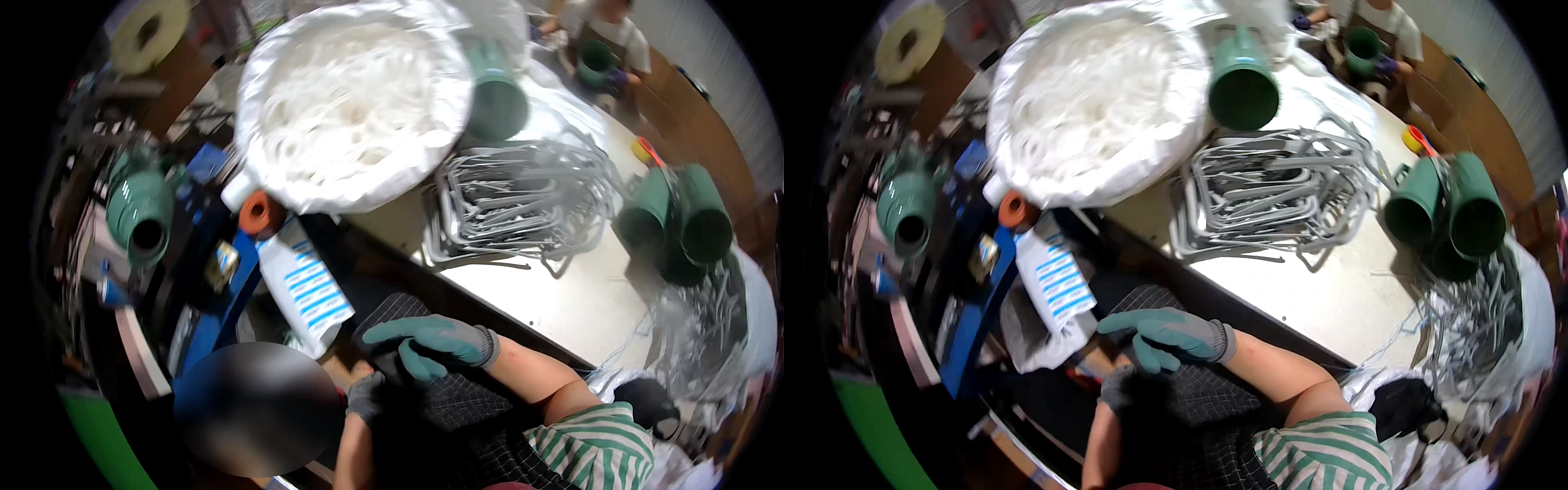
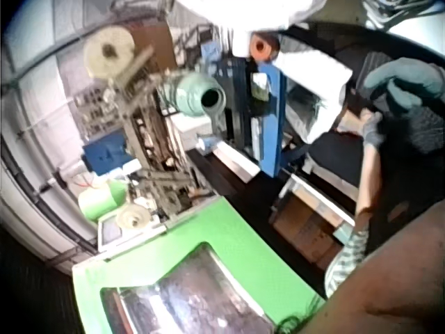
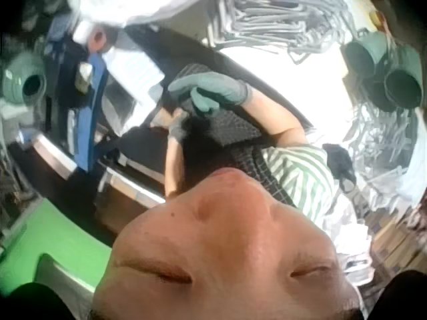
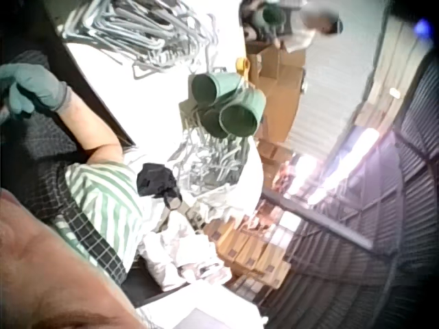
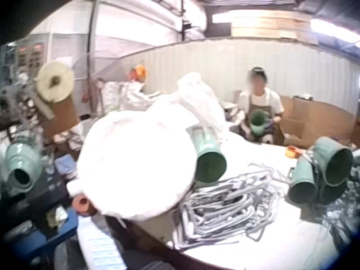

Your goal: The person assembles green plastic kettles by inserting metal handles into the kettle bodies and applying adhesive labels. They handle the kettles and handles one at a time, repeatedly picking up parts from the table, inserting the handle, and placing the finished unit aside.

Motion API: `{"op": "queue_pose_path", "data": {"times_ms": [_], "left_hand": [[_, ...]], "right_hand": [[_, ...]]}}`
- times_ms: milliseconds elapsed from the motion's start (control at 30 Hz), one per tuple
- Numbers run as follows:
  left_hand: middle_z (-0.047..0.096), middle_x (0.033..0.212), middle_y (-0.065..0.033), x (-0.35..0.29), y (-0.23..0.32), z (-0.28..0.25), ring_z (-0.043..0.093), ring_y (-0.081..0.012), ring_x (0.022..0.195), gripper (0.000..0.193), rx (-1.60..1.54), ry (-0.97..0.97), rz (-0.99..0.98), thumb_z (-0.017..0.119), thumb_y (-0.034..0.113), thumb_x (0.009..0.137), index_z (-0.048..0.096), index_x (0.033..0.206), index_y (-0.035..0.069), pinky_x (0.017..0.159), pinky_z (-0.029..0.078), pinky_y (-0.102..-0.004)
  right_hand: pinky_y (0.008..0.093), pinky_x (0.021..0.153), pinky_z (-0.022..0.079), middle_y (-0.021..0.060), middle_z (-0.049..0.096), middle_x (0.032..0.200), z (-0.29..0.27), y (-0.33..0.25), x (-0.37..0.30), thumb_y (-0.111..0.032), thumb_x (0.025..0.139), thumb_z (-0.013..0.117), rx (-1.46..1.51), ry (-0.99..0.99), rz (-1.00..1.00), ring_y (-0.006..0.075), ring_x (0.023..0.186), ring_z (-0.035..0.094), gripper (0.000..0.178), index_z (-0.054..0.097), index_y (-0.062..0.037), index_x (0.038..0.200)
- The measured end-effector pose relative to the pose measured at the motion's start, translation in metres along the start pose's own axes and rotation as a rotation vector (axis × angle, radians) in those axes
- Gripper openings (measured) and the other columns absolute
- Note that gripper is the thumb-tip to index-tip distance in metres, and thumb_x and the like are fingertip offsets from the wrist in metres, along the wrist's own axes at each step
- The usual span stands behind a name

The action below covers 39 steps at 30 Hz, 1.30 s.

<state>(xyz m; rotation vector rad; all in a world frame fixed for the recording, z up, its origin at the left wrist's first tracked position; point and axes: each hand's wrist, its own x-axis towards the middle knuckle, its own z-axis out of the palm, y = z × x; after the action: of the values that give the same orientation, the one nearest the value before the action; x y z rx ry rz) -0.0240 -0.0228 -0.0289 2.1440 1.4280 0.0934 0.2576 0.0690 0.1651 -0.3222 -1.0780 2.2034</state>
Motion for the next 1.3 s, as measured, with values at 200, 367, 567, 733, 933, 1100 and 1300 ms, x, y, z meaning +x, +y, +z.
{"op": "queue_pose_path", "data": {"times_ms": [200,367,567,733,933,1100,1300], "left_hand": [[0.066,0.122,-0.0183,-0.007,0.031,-0.03,0.063,-0.0368,0.111,0.038,-0.116,0.479,-0.137,0.061,0.036,0.1,0.066,0.125,0.007,0.099,0.048,-0.0494],[0.066,0.12,-0.0133,-0.09,0.039,-0.107,0.062,-0.0348,0.115,0.035,-0.059,1.113,-0.312,0.069,0.032,0.093,0.066,0.118,0.008,0.102,0.047,-0.048],[0.07,0.113,-0.0219,-0.279,-0.063,0.015,0.065,-0.0401,0.104,0.042,-0.3,0.737,-1.517,0.07,0.038,0.09,0.07,0.124,0.013,0.09,0.052,-0.0504],[0.073,0.102,-0.023,-0.46,-0.04,0.176,0.072,-0.0374,0.094,0.075,-0.013,0.633,-2.285,0.067,0.073,0.08,0.074,0.103,0.001,0.081,0.057,-0.0465],[0.061,0.142,-0.0196,-0.489,-0.006,0.208,0.055,-0.0406,0.131,0.082,-0.175,0.215,-2.084,0.072,0.064,0.079,0.063,0.136,0.006,0.11,0.043,-0.0559],[0.073,0.105,-0.0155,-0.449,0.001,0.086,0.065,-0.0355,0.101,0.047,0.28,0.722,-1.737,0.076,0.049,0.084,0.072,0.101,0.006,0.09,0.049,-0.0498],[0.061,0.077,0.0,-0.342,0.062,-0.094,0.053,-0.0061,0.067,0.022,-0.773,1.342,-0.898,0.075,0.018,0.095,0.062,0.086,0.003,0.059,0.041,-0.0243]], "right_hand": [[0.0249,0.067,0.057,0.0103,0.075,0.099,-0.012,0.058,-0.006,-0.017,0.106,0.06,-0.347,0.388,0.412,0.0139,0.076,0.071,0.049,0.05,-0.002,0.151],[0.0262,0.048,0.052,0.0188,0.071,0.087,-0.059,0.056,-0.016,-0.019,0.107,0.047,-0.053,0.504,0.436,0.0231,0.059,0.062,0.037,0.055,-0.0131,0.143],[0.0257,0.053,0.051,0.0091,0.071,0.096,-0.078,0.041,-0.009,-0.046,0.11,0.045,-0.168,0.295,0.545,0.0171,0.068,0.064,0.052,0.049,-0.0151,0.152],[0.0249,0.058,0.054,0.002,0.068,0.085,-0.037,0.049,-0.004,-0.031,0.111,0.045,-0.481,0.643,0.517,0.0125,0.064,0.062,0.043,0.053,-0.0114,0.149],[0.025,0.082,0.054,0.0089,0.073,0.111,-0.009,0.047,0.025,-0.013,0.107,0.059,-0.821,0.302,0.288,0.0123,0.092,0.067,0.039,0.057,0.0035,0.142],[0.0256,0.091,0.052,0.0073,0.071,0.119,0.069,0.058,0.05,-0.012,0.103,0.063,-0.733,0.075,0.321,0.0096,0.099,0.064,0.042,0.057,0.0043,0.142],[0.0387,0.118,0.036,0.0169,0.043,0.161,0.108,0.121,0.085,-0.029,0.088,0.086,-0.512,-0.331,0.34,0.0221,0.146,0.043,0.104,0.021,-0.0089,0.167]]}}
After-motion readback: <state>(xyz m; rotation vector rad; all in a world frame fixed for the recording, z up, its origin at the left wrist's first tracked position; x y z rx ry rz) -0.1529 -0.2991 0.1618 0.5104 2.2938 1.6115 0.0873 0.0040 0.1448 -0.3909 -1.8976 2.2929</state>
